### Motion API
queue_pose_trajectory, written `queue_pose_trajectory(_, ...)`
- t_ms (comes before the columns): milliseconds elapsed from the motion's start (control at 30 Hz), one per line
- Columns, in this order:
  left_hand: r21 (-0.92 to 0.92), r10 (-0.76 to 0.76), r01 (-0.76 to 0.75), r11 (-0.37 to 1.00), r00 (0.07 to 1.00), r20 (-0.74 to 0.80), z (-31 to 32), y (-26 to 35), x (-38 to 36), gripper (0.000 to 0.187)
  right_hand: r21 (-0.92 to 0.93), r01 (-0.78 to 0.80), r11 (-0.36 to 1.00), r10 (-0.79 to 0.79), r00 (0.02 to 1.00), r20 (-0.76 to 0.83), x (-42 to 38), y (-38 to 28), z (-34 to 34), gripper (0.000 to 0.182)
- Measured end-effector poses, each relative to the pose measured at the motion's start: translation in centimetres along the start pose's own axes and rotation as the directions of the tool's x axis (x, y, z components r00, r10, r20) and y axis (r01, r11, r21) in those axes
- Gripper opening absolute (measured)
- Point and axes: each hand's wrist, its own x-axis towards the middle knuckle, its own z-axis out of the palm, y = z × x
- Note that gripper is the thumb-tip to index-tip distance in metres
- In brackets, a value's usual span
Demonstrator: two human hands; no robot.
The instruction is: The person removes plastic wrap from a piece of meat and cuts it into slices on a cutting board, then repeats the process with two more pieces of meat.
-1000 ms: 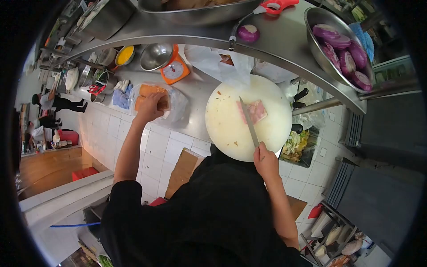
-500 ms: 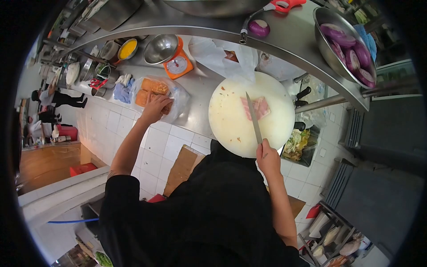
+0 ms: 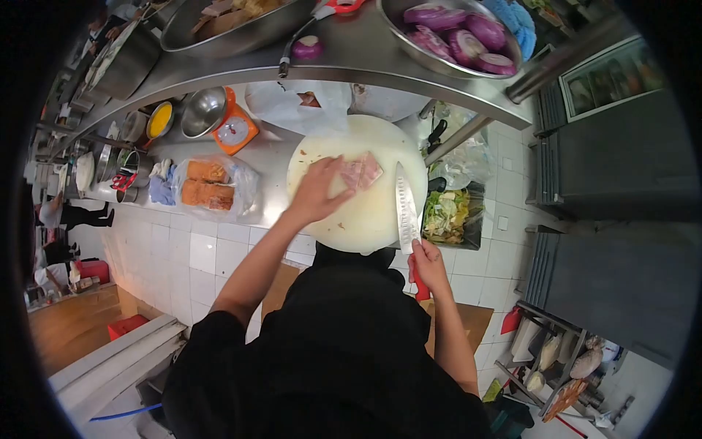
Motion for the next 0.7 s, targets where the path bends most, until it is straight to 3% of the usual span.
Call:
queue_pose_trajectory(33, -0.001, 0.008, -0.008, 1.0, 1.0, -0.002, 1.3, 1.5, 1.2, 0.073, 0.042, -0.022, 0.999, 0.021, 1.0, 0.021, 0.0, 0.5, 0.0, 0.034)
queue_pose_trajectory(100, 0.21, -0.254, 0.227, 0.951, 0.961, 0.11, 3.2, 3.5, 3.4, 0.083, 0.057, -0.006, 0.998, 0.005, 1.0, 0.016, -0.1, 0.6, 0.1, 0.033)
queue_pose_trajectory(167, 0.236, -0.255, 0.227, 0.945, 0.962, 0.094, 3.3, 2.3, 4.8, 0.082, 0.063, 0.011, 0.998, -0.012, 1.0, 0.015, -0.5, 0.4, -0.1, 0.033)
queue_pose_trajectory(233, 0.435, -0.213, 0.086, 0.896, 0.944, 0.252, 1.7, 1.0, 4.9, 0.068, 0.106, 0.011, 0.994, -0.01, 1.0, -0.01, -0.7, 1.3, -0.5, 0.033)
queue_pose_trajectory(267, 0.44, -0.208, 0.077, 0.895, 0.944, 0.257, 1.3, -0.6, 5.0, 0.068, 0.107, 0.024, 0.994, -0.022, 1.0, -0.02, -0.9, 1.7, -0.7, 0.034)
queue_pose_trajectory(333, 0.064, -0.028, -0.001, 0.998, 0.894, 0.448, 0.8, -3.0, 5.7, 0.054, 0.116, 0.043, 0.992, -0.039, 0.999, -0.035, -1.3, 2.0, -1.3, 0.035)
queue_pose_trajectory(367, 0.069, -0.024, -0.008, 0.998, 0.893, 0.45, 1.0, -2.9, 6.2, 0.054, 0.083, 0.033, 0.996, -0.03, 0.999, -0.032, -1.6, 2.1, -1.7, 0.034)
queue_pose_trajectory(433, -0.151, 0.18, -0.126, 0.981, 0.885, 0.429, 0.4, -0.9, 7.2, 0.048, 0.051, 0.025, 0.998, -0.024, 0.999, -0.026, -2.0, 2.4, -2.5, 0.034)
queue_pose_trajectory(467, -0.147, 0.179, -0.128, 0.981, 0.886, 0.427, 1.1, -0.4, 7.6, 0.048, 0.04, 0.016, 0.999, -0.015, 0.999, -0.034, -2.1, 2.5, -2.8, 0.036)
queue_pose_trajectory(533, 0.119, 0.405, -0.429, 0.896, 0.896, 0.183, 2.7, 0.0, 8.9, 0.048, 0.026, 0.016, 1.0, -0.015, 0.999, -0.039, -2.2, 2.4, -3.4, 0.038)
queue_pose_trajectory(667, 0.192, 0.435, -0.495, 0.847, 0.855, 0.284, 2.3, -0.6, 10.1, 0.042, -0.005, 0.04, 0.999, -0.04, 0.999, -0.025, -2.0, 1.4, -4.1, 0.038)
queue_pose_trajectory(700, 0.082, 0.345, -0.4, 0.913, 0.863, 0.37, 2.0, -0.6, 9.7, 0.04, -0.003, 0.047, 0.999, -0.047, 0.999, -0.015, -2.0, 1.3, -4.0, 0.038)
